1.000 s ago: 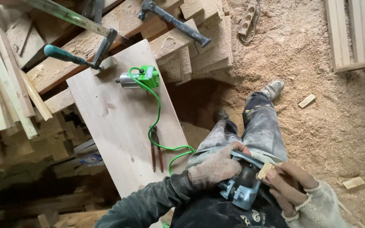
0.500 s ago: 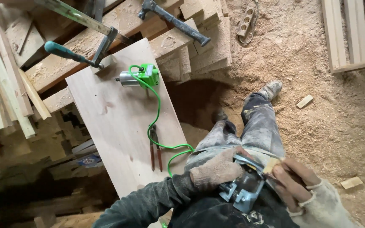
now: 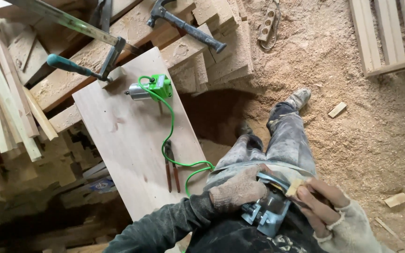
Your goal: The person sands a small metal object using a sanding block. The person holds the metal piece in one hand and rubs the sanding block over its surfaces repeatedly.
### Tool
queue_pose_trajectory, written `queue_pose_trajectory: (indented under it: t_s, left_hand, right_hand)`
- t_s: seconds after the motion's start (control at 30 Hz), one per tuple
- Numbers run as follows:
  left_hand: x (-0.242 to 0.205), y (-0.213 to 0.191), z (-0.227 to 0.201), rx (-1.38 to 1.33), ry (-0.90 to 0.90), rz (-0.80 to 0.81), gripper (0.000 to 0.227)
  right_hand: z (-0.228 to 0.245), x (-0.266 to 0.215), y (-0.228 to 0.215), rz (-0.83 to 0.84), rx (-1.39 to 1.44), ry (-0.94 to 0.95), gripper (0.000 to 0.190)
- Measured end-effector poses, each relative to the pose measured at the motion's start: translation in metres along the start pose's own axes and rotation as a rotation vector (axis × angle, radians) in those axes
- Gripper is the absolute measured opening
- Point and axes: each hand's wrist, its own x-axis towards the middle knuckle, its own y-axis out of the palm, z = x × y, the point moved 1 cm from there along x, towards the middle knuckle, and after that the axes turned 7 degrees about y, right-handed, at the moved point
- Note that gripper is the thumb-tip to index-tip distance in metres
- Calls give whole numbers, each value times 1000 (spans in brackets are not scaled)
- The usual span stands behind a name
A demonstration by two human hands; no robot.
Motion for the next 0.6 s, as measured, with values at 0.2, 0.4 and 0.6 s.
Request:
queue_pose_trajectory:
  t_s: [0.2,0.4,0.6]
  left_hand:
    - [0,12,9,-692,-403,-29,19]
    - [-7,-8,-10,-79,-307,-404,48]
    - [5,-35,-35,-640,-114,-576,71]
  right_hand:
    - [21,-4,31,230,-1277,-1657,40]
    - [-29,57,-63,278,-1078,-1104,49]
    - [32,65,3,-258,-580,-804,41]
